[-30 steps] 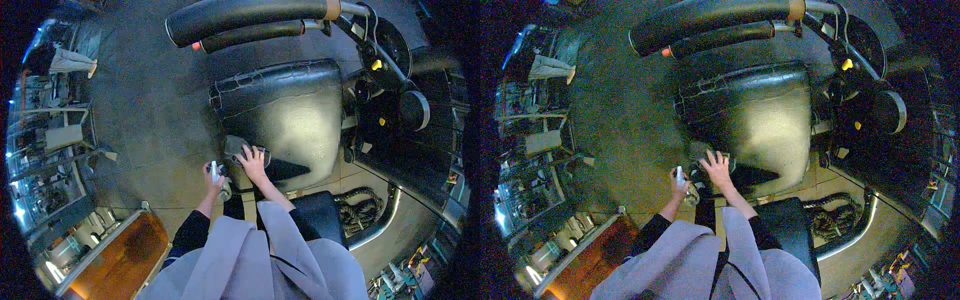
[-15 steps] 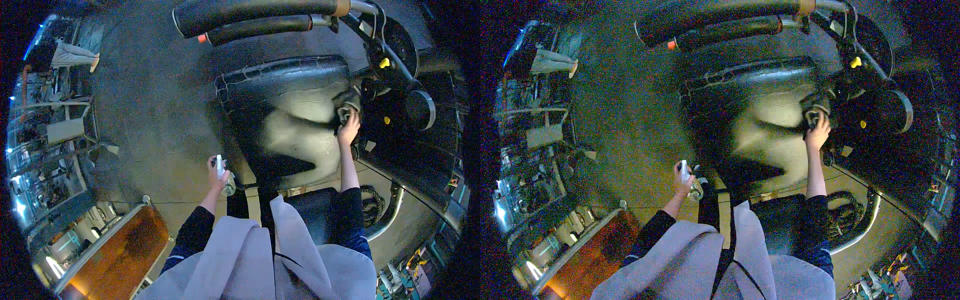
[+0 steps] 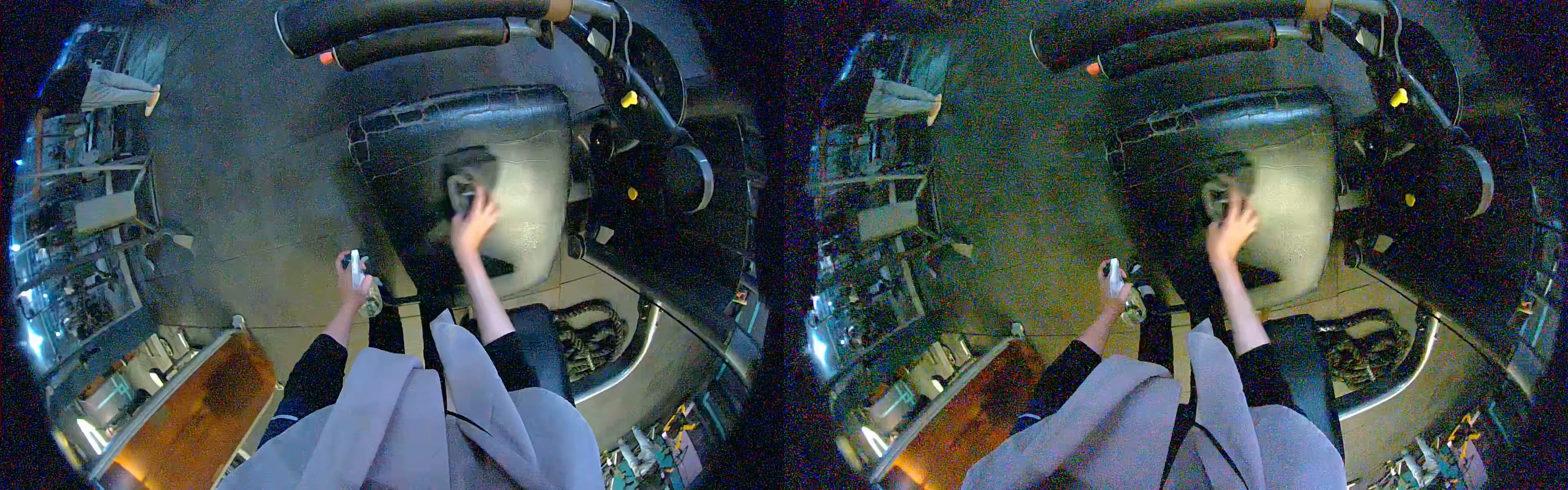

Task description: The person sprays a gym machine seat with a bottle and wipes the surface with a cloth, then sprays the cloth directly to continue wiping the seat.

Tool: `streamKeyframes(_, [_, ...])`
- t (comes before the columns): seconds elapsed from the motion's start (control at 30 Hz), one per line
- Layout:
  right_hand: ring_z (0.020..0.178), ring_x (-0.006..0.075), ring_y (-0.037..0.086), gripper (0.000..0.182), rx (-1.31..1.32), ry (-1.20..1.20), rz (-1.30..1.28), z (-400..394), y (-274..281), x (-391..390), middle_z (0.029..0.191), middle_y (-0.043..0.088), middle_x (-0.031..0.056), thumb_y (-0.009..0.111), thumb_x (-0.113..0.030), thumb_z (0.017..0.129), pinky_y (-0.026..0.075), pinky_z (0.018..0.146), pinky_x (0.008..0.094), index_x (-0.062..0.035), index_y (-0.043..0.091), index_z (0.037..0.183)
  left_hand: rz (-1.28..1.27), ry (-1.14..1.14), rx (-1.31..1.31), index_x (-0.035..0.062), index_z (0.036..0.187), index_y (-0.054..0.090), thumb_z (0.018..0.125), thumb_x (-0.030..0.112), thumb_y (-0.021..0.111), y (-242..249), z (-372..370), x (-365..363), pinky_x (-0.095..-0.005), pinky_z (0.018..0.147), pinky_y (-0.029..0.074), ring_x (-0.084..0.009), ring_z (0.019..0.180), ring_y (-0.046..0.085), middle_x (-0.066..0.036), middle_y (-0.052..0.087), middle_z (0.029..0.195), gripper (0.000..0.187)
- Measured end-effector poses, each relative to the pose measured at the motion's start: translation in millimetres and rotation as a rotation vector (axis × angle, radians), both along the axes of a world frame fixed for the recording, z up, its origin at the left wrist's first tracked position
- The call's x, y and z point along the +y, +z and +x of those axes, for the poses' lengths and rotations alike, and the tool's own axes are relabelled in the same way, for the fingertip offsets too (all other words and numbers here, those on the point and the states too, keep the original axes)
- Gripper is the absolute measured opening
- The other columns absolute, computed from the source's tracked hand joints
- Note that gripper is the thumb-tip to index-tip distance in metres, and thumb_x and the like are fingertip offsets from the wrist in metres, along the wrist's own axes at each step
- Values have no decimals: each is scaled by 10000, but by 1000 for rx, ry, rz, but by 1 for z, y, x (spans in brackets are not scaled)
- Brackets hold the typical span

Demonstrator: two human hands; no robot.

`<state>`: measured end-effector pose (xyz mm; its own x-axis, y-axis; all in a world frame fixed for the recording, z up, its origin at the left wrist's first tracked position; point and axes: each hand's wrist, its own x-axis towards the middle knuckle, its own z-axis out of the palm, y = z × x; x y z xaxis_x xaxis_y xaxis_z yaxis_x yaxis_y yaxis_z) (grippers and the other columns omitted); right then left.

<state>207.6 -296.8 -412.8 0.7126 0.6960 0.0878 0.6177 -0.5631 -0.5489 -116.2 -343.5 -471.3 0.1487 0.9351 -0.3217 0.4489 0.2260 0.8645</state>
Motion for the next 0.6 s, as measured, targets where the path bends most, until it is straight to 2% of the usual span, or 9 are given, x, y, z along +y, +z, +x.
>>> streamKeyframes(0.03, [1143, 416, 391, 774, 67, 90, -37, -22, -2, -3, 1291, 416, 199, 642, -5, 594, 341, 950, 519, -170, 436, 1321, -5, 11, -11, 48, 868, 532, 670, 241, 647, 2, 1, 0, -464, 963, 356, -372, 1245, 341, -180, 507, 1119, 299])
streamKeyframes(0.1, [1146, 390, 404, 721, -35, 331, -5, -65, -4, -9, 1298, 423, 160, 683, -28, 570, 354, 938, 507, -168, 490, 1251, -13, 38, -22, 45, 864, 534, 666, 259, 655, 2, 2, -1, -461, 968, 349, -373, 1240, 346, -190, 484, 1159, 316])
streamKeyframes(0.2, [1187, 369, 425, 389, -132, 688, -56, -106, -16, -34, 1350, 432, 81, 573, -118, 771, 354, 930, 560, -228, 597, 1143, -5, 78, -23, 44, 860, 540, 650, 278, 669, -16, -5, -5, -445, 966, 347, -368, 1228, 359, -201, 446, 1207, 340])
streamKeyframes(0.3, [1202, 354, 443, 444, -254, 1089, -80, -91, -8, -44, 1364, 442, 57, 513, -170, 835, 371, 911, 553, -292, 504, 1262, 13, 107, -54, 48, 865, 551, 629, 265, 677, -33, -12, -6, -421, 950, 359, -353, 1204, 383, -196, 427, 1218, 345])
streamKeyframes(0.37, [1175, 331, 465, 482, -304, 1188, -42, -53, -15, -43, 1371, 441, 51, 506, -192, 837, 395, 873, 519, -322, 458, 1299, -27, 135, -102, 52, 874, 557, 619, 241, 673, -19, -8, -4, -401, 942, 366, -336, 1180, 409, -184, 431, 1208, 338])
streamKeyframes(0.43, [1055, 281, 508, 437, -381, 1140, 33, 2, -7, -39, 1342, 468, 41, 490, -196, 838, 423, 769, 434, -343, 506, 1249, -93, 170, -133, 58, 880, 561, 611, 215, 665, -11, -3, -2, -383, 936, 372, -324, 1156, 432, -172, 432, 1199, 328])
streamKeyframes(0.47, [1040, 274, 509, 433, -363, 1097, -43, 31, 1, -34, 1307, 490, 40, 492, -181, 835, 428, 756, 431, -345, 524, 1234, -100, 170, -127, 60, 881, 562, 610, 207, 662, -8, -1, -2, -375, 932, 375, -316, 1138, 445, -165, 430, 1197, 324])
streamKeyframes(0.53, [1057, 307, 502, 475, -471, 961, -213, 95, -2, -38, 1288, 483, 63, 503, -151, 831, 439, 791, 477, -338, 503, 1268, -81, 150, -98, 64, 883, 564, 610, 197, 657, 0, 2, -1, -363, 922, 384, -297, 1093, 473, -152, 425, 1197, 318])
streamKeyframes(0.6, [1110, 357, 465, 587, -450, 685, -196, 161, -32, -52, 1310, 451, 106, 514, -48, 800, 414, 888, 504, -304, 453, 1325, -14, 86, -46, 87, 1039, 455, 627, 193, 686, -8, -5, -3, -339, 852, 430, -247, 987, 504, -112, 451, 1109, 483])
